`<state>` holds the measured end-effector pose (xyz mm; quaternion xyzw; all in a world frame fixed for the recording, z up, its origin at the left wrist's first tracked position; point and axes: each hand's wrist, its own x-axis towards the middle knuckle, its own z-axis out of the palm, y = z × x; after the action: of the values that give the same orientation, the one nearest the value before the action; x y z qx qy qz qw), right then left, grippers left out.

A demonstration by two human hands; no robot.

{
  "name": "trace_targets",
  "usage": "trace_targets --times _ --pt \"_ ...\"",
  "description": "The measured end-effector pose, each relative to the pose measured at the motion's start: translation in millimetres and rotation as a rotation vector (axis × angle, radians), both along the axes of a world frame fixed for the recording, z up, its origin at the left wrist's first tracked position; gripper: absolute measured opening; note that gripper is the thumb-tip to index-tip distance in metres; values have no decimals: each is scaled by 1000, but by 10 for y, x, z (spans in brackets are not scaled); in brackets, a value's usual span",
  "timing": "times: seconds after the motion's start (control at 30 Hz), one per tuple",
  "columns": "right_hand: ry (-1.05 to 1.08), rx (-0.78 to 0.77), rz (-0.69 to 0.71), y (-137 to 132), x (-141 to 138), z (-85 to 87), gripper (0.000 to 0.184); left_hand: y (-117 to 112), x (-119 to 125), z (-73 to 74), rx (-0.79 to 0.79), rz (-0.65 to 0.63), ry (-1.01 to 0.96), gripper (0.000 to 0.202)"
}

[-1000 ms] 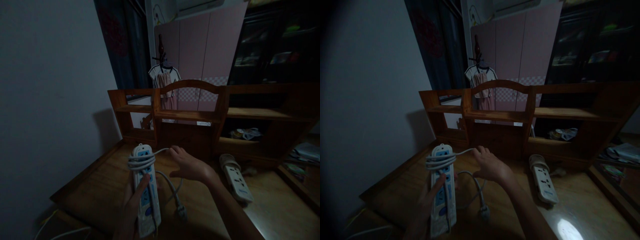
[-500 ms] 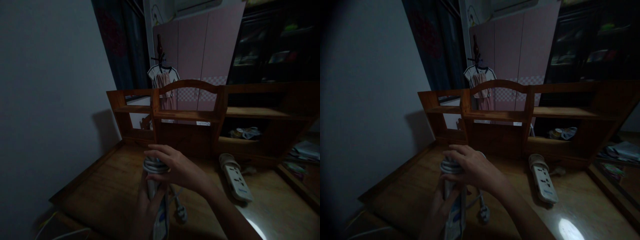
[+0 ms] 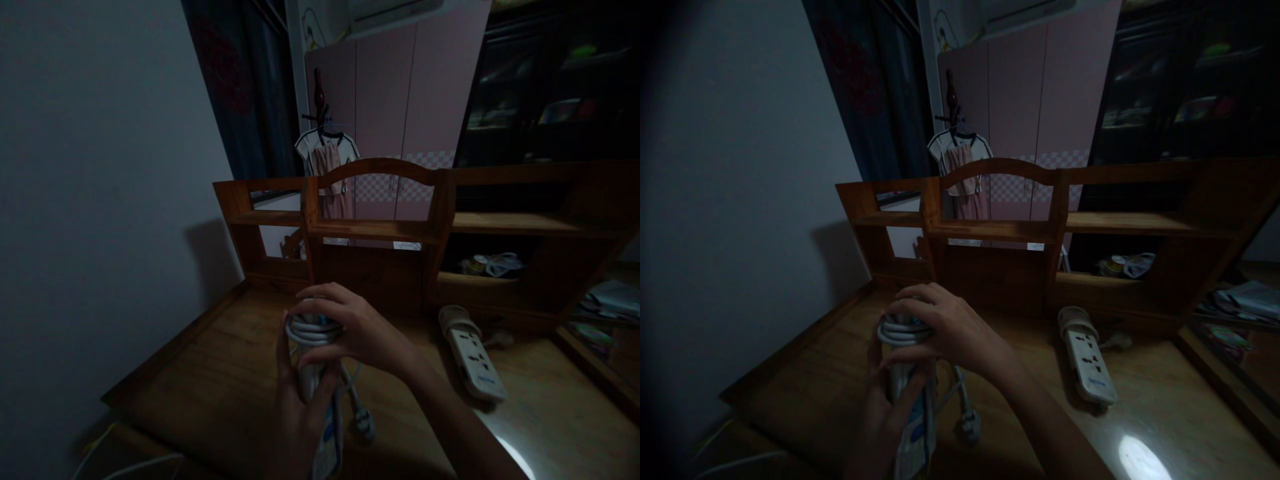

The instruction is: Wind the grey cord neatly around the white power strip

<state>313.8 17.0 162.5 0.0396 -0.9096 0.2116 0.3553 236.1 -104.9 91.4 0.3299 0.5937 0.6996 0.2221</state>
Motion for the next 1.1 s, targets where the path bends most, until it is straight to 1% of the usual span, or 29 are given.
trace_targets --times 0.17,0.33,0.53,0.67,0.73,0.87,0.93,1.0,1.1 --pt "24 14 -9 12 -25 -18 54 -16 -17 34 -8 18 -27 87" --pt "39 15 -36 6 -36 -36 47 -13 2 61 26 41 -64 89" --pt "48 10 -57 8 -19 -35 44 -13 -5 34 20 -11 -108 94" --pt "53 28 -64 9 -5 -31 40 -31 7 51 12 -7 -50 93" --pt "50 52 -89 2 0 -35 38 -39 21 68 16 3 9 90" --pt "44 69 -159 -27 -4 -55 36 -38 46 83 17 62 117 87" --pt "63 53 -185 -47 -14 -66 35 -35 54 88 19 78 130 87" --pt "84 22 -198 -68 -26 -75 37 -37 60 98 26 62 115 86" --pt "76 -50 -166 -92 -39 -80 38 -55 63 117 -10 48 98 82"
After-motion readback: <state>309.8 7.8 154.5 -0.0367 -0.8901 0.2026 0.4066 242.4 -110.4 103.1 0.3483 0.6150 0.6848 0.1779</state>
